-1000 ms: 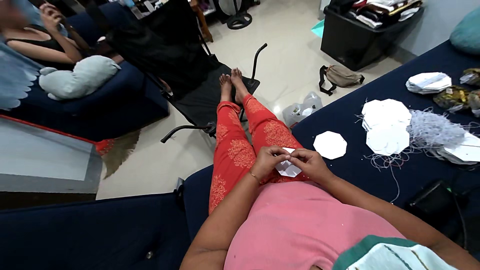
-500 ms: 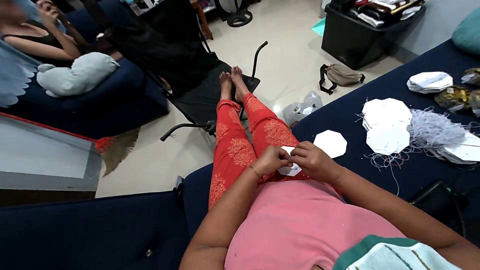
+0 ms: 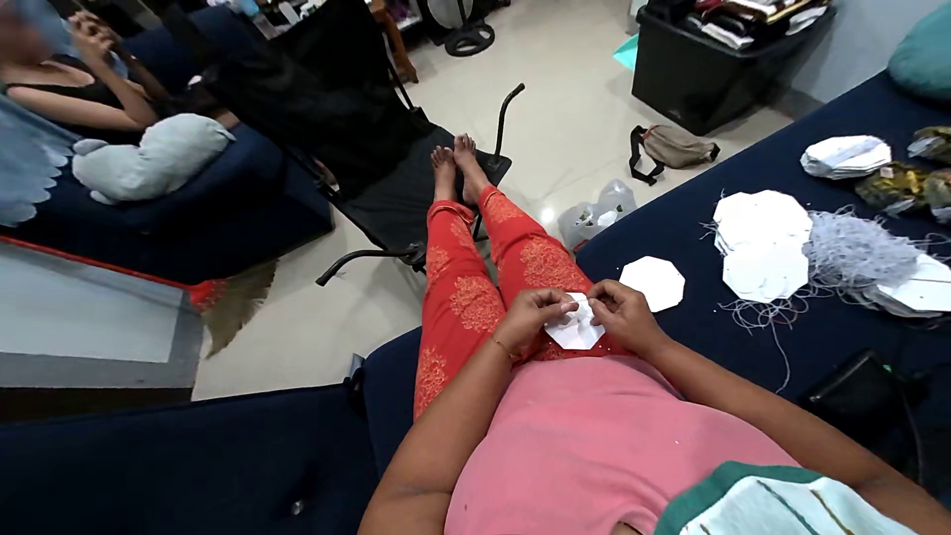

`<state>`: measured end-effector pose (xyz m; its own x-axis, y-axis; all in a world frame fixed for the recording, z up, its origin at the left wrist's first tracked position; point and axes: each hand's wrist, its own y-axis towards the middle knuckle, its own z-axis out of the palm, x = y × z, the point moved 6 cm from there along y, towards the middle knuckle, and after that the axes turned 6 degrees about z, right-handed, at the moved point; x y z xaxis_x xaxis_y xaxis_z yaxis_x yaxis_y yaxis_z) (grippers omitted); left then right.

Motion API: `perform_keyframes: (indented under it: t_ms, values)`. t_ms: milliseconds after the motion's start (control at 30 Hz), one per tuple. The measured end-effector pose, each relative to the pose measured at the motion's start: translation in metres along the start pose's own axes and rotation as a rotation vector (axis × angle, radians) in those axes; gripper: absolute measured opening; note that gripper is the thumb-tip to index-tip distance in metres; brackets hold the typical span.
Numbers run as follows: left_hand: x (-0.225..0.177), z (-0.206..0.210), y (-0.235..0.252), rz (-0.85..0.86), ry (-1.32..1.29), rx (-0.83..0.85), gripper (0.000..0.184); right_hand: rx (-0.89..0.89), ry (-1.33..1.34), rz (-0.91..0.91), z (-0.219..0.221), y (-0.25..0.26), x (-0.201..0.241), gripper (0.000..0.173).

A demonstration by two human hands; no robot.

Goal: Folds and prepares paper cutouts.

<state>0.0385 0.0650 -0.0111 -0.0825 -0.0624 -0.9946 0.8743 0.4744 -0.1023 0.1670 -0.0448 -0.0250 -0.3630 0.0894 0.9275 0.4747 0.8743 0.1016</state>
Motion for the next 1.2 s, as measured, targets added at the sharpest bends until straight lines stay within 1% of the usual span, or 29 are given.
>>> perform_keyframes:
  t_ms: [33,100,167,233,300,333,433,467,500,567,633,700,767,833,900,1033,1133,1200]
  values:
    - [0.000,0.000,-0.001,-0.025,-0.067,-0.025,0.011,-0.002,0.006,0.021,0.000,0.000,-0.001,0.017]
    - [-0.001,0.000,-0.003,-0.061,-0.192,-0.078,0.016,-0.006,-0.021,-0.024,0.003,-0.002,-0.001,0.017]
    - [-0.001,0.000,-0.004,-0.078,-0.273,-0.140,0.019,-0.018,-0.111,-0.157,0.006,-0.006,0.004,0.017]
    - [-0.004,0.002,-0.004,-0.061,-0.268,-0.190,0.016,-0.021,-0.209,-0.289,0.010,-0.010,0.012,0.016]
    - [-0.005,0.003,-0.004,-0.025,-0.150,-0.220,0.014,-0.007,-0.245,-0.351,0.013,-0.013,0.018,0.015]
    - [-0.005,0.003,-0.004,-0.007,-0.031,-0.215,0.014,-0.001,-0.246,-0.356,0.013,-0.013,0.020,0.015]
    - [-0.006,0.007,-0.001,0.083,0.413,-0.106,0.019,-0.005,-0.237,-0.321,0.013,-0.012,0.019,0.015]
    - [-0.007,0.012,-0.001,0.103,0.525,-0.055,0.020,-0.018,-0.233,-0.307,0.012,-0.011,0.018,0.015]
    - [-0.007,0.015,0.000,0.108,0.600,-0.016,0.020,-0.031,-0.226,-0.295,0.012,-0.010,0.016,0.015]
    - [-0.007,0.017,0.002,0.104,0.656,0.006,0.020,-0.049,-0.193,-0.268,0.013,-0.008,0.013,0.015]
    - [-0.008,0.016,0.002,0.097,0.622,-0.011,0.019,-0.031,-0.108,-0.222,0.012,-0.006,0.011,0.015]
    - [-0.007,0.011,0.002,0.090,0.519,-0.037,0.017,0.012,0.023,-0.188,0.010,-0.004,0.011,0.015]
    - [-0.004,0.008,0.002,0.102,0.416,-0.056,0.015,0.036,0.142,-0.160,0.008,-0.002,0.011,0.019]
    - [-0.002,0.006,0.002,0.098,0.351,-0.067,0.014,0.016,0.210,-0.150,0.007,-0.001,0.008,0.024]
    - [-0.001,0.006,0.001,0.092,0.312,-0.077,0.012,-0.010,0.243,-0.159,0.006,0.001,0.008,0.025]
    - [0.000,0.007,0.001,0.062,0.236,-0.095,0.009,0.013,0.232,-0.178,0.006,0.003,0.007,0.020]
    - [0.002,0.007,0.001,0.047,0.224,-0.105,0.008,0.055,0.126,-0.223,0.011,0.002,0.007,0.014]
    - [0.002,0.007,0.001,0.031,0.230,-0.115,0.008,0.055,0.020,-0.247,0.013,-0.001,0.010,0.015]
